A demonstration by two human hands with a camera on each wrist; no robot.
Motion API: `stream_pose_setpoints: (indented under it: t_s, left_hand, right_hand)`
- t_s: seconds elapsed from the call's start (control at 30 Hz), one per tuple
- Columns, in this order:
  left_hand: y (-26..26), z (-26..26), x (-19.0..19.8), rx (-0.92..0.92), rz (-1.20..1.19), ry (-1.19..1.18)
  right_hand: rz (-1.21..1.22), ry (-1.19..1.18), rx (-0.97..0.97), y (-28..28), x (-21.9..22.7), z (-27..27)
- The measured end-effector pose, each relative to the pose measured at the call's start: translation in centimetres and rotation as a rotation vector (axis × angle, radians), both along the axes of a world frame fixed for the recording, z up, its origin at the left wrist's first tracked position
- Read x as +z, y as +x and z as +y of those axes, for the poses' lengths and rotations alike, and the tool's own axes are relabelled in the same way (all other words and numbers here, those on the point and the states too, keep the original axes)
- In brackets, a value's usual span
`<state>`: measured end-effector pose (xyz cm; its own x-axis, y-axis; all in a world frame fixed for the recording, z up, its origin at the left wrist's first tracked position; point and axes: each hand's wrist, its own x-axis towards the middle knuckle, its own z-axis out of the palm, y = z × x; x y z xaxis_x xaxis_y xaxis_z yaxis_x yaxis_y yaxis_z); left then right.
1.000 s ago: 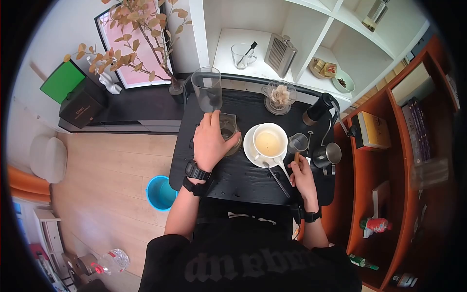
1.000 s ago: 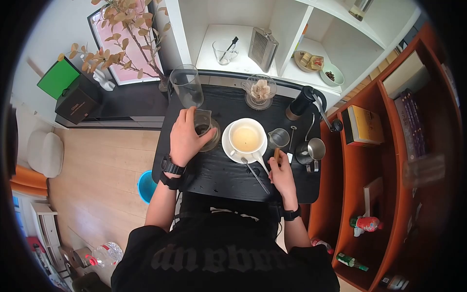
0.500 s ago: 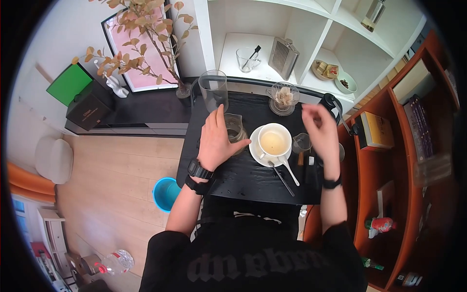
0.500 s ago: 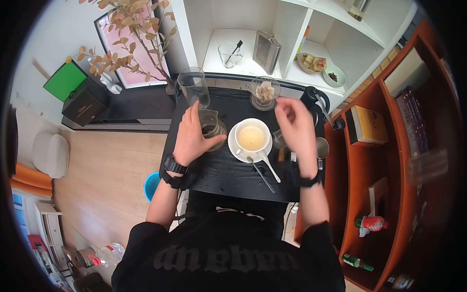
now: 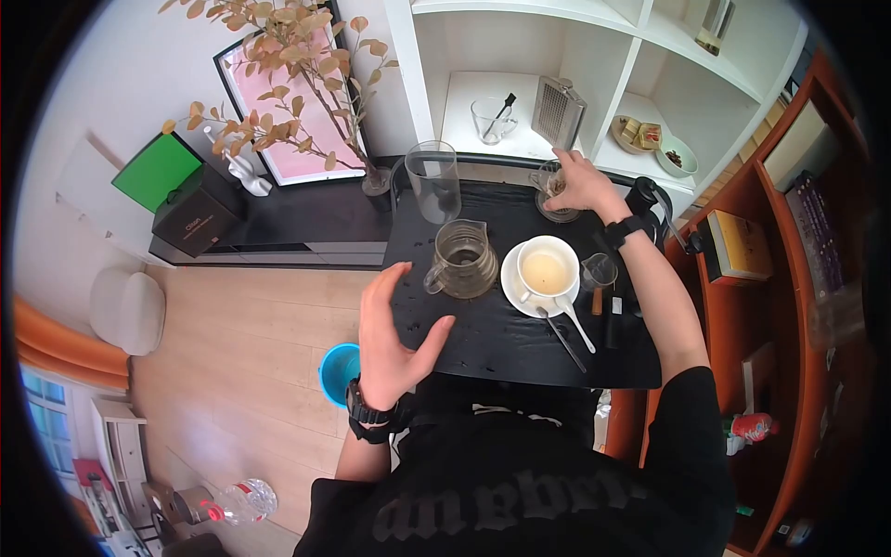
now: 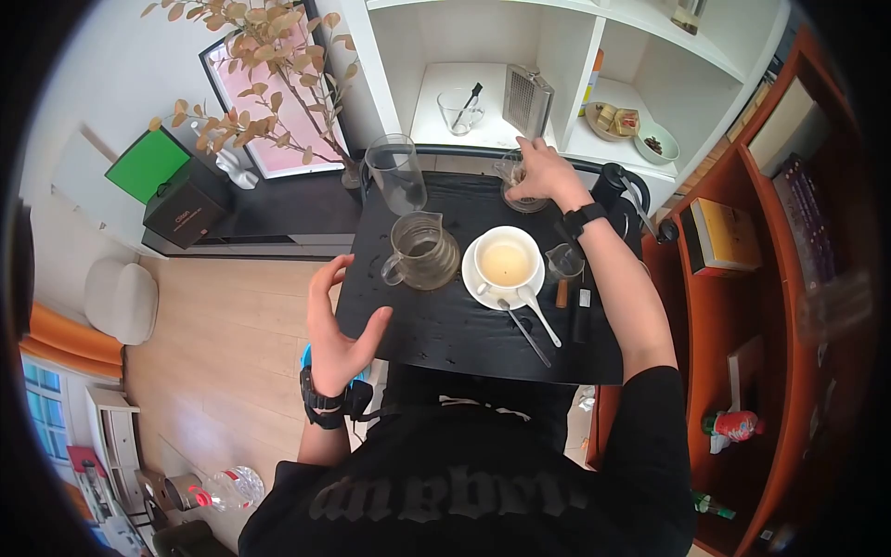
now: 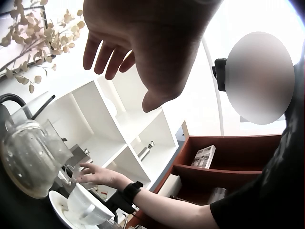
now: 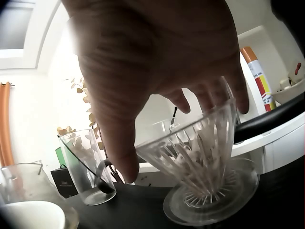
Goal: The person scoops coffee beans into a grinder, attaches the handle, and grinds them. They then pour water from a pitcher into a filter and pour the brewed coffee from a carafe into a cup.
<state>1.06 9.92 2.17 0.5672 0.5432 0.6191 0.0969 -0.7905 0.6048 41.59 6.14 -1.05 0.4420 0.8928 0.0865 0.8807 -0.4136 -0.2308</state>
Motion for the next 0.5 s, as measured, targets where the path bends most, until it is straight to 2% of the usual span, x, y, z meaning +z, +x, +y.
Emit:
stream_pose_setpoints:
  t_s: [0.1,0.2,0.23,0.33,0.43,0.5]
  left_hand:
    - [-1.3,0.1,-0.7,0.059,0.041,-0.017]
    - [-2.2,0.1,-1.1,0.081,0.057,-0.042]
    - [-2.4,0.0,-1.2,0.083,0.061,-0.051]
    - [-2.3,0.0,-1.4,0.080,0.070,-0.068]
    - [-2.1,0.0,-1.4,0.075,0.083,-0.063]
    - [-2.0,-0.2,-1.4,0.072,0.080,-0.074]
  right_hand:
    - [-0.016,-0.012,-0.013,-0.5,1.5,-0.3]
    - [-0.025,0.132,-0.002,-2.6,5.7,-0.6]
    - [-0.054,0.257,0.068,-3.2,6.5,-0.5]
    - [0.015,0.424,0.289,-6.9,9.5,-0.2]
    - [0.069,0.357,0.477,-11.1,10.9,0.1]
    - [0.136,0.302,0.510,-13.2,10.9,0.4]
